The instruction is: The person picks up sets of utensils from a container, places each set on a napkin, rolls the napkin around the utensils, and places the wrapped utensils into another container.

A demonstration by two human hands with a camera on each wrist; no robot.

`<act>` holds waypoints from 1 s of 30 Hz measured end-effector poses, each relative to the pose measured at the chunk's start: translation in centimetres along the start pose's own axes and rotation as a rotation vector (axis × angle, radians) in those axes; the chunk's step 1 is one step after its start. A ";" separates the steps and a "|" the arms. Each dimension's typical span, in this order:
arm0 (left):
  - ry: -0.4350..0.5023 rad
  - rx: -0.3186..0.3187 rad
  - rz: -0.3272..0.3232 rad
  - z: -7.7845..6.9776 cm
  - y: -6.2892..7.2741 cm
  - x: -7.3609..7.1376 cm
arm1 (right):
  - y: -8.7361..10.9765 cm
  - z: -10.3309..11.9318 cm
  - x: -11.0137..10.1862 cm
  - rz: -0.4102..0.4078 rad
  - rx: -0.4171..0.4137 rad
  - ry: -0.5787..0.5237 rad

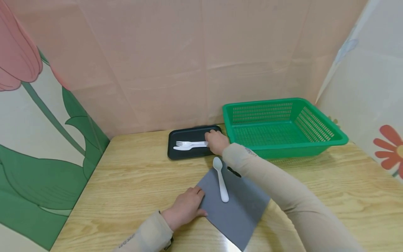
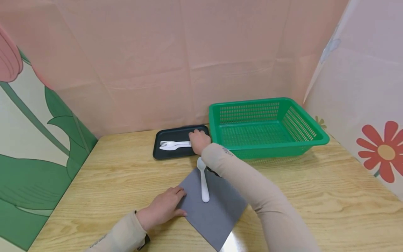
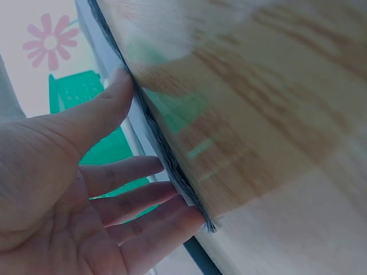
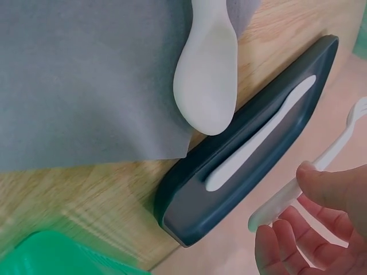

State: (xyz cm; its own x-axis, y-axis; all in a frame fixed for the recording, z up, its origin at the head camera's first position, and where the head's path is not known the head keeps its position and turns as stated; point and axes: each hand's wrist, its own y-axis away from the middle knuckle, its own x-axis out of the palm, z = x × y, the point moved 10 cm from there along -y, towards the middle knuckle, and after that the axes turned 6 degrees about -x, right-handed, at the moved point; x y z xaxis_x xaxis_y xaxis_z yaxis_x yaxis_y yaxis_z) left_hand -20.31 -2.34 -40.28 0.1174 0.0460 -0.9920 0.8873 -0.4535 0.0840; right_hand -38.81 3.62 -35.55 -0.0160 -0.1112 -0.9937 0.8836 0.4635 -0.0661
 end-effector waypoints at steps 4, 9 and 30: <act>-0.004 0.000 -0.001 0.0 0.0 0.0 | 0.2 0.1 -0.3 -0.004 -0.003 -0.008; 0.001 -0.005 0.011 0.0 0.0 0.1 | 0.5 0.3 -0.4 -0.008 -0.006 -0.004; 0.006 -0.014 0.027 0.1 0.0 0.2 | 1.5 0.9 -1.6 0.030 -0.002 -0.004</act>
State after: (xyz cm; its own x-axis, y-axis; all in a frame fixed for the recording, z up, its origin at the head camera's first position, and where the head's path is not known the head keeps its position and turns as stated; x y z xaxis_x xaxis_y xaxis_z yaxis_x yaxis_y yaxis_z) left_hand -20.33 -2.40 -40.47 0.1441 0.0390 -0.9888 0.8901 -0.4417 0.1123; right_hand -37.04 3.75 -33.94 0.0118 -0.1008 -0.9948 0.8825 0.4688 -0.0370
